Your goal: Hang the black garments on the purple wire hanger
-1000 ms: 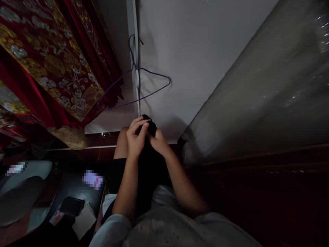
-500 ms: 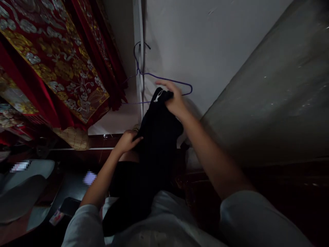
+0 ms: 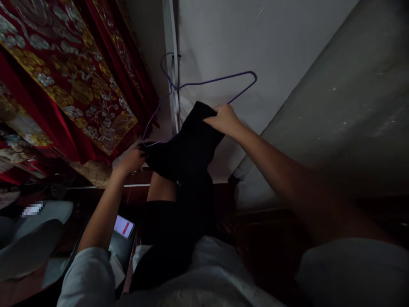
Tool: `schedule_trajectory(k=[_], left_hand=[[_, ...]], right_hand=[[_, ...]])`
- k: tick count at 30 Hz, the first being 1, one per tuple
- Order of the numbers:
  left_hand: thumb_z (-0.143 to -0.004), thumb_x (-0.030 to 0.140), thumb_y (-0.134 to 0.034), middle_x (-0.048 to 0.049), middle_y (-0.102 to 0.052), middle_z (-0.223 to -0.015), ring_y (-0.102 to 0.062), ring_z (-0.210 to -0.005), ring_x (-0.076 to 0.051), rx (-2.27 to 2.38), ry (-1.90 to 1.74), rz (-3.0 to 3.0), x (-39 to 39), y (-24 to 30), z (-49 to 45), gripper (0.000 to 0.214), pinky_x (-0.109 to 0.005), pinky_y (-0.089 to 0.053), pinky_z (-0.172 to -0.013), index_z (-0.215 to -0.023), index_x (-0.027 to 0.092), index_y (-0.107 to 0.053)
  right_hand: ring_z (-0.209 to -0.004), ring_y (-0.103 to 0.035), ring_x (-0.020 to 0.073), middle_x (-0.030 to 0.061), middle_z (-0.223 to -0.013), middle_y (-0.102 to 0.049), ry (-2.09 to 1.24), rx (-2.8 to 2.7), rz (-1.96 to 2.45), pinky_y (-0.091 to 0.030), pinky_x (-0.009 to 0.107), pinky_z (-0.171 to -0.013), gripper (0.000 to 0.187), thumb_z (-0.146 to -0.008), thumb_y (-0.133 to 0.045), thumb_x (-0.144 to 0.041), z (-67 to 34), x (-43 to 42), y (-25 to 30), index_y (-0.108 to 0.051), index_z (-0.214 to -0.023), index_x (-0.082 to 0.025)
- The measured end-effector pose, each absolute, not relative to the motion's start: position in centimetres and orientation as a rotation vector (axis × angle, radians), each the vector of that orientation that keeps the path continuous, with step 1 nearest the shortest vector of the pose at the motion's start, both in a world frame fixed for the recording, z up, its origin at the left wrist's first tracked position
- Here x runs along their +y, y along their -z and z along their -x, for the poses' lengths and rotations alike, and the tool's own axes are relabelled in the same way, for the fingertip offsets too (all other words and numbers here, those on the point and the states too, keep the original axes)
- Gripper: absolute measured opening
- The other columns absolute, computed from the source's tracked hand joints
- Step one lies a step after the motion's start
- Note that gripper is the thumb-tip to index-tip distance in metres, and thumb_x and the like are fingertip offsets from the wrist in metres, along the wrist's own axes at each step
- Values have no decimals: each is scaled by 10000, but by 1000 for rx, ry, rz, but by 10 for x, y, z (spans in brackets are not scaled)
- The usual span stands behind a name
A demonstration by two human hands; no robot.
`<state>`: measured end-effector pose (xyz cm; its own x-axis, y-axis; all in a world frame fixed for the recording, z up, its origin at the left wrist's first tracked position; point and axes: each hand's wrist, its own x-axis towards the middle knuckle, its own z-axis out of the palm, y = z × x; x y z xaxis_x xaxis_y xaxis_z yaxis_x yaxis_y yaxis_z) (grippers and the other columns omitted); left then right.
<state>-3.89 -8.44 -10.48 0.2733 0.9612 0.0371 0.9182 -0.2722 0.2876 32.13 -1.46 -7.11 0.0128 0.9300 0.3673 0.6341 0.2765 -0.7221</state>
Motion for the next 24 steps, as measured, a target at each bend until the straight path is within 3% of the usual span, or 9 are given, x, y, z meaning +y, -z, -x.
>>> schedule_trajectory(k=[4, 9, 12, 14, 16, 19, 21, 24], left_hand=[[-838, 132, -464, -142, -684, -1079, -653, -1076, -277, 1679, -818, -2443, -71, 68, 25, 214, -428, -504, -1062, -796, 149, -673], [-738, 26, -478, -65, -709, -1117, -645, -1117, -225, 1413, -1347, -2388, -58, 40, -15, 480, -404, -474, -1101, -1157, 186, -652], [-727, 9, -472, -59, -726, -1097, -661, -1111, -224, 1432, -1475, -2304, -46, 38, -21, 485, -383, -468, -1091, -1127, 190, -677], [-743, 26, -459, -60, -735, -1054, -670, -1069, -232, 1474, -1485, -2301, -38, 38, -17, 404, -387, -482, -1061, -1013, 186, -713], [-751, 41, -461, -56, -728, -1012, -664, -1031, -233, 1532, -1507, -2305, -32, 38, -10, 363, -391, -486, -1041, -946, 192, -729], [-736, 35, -496, -47, -697, -929, -642, -992, -231, 1549, -1496, -2304, -23, 33, -4, 319, -391, -490, -1008, -871, 200, -733], [-743, 19, -525, -48, -667, -893, -618, -984, -232, 1529, -1476, -2319, -17, 26, 0, 278, -397, -489, -985, -811, 204, -720], [-783, -4, -577, -40, -631, -965, -567, -1056, -208, 1540, -1539, -2328, -8, 15, 12, 242, -407, -449, -1036, -815, 197, -708]], right_hand=[[-578, -481, 155, 15, -538, -453, -475, -1647, 1415, -325, 283, -501, 332, -689, -736, -283, -317, -15, 78, -452, -529, -217], [-650, -545, 188, 11, -601, -509, -711, -1580, 1303, -457, 323, -611, 193, -727, -661, -233, -303, -25, 97, -498, -625, -217], [-850, -638, 242, 40, -762, -637, -693, -1572, 1201, -536, 379, -799, 48, -721, -618, -193, -306, -24, 106, -581, -740, -217], [-1031, -649, 264, 68, -989, -695, -547, -1486, 1128, -540, 410, -918, 193, -711, -616, -172, -320, -16, 107, -633, -897, -220], [-1085, -649, 260, 68, -1139, -680, -453, -1332, 1087, -550, 419, -933, 369, -718, -632, -158, -340, -7, 103, -630, -1078, -236], [-915, -681, 227, 26, -976, -681, -598, -1240, 1112, -580, 386, -815, 453, -738, -668, -135, -369, 1, 92, -628, -1177, -241], [-840, -679, 204, 5, -848, -673, -784, -1287, 1142, -588, 361, -788, 349, -747, -713, -133, -381, -2, 84, -681, -1086, -209], [-841, -693, 197, 41, -828, -709, -1104, -1369, 1184, -595, 349, -816, 174, -768, -798, -176, -395, -15, 69, -718, -923, -163]])
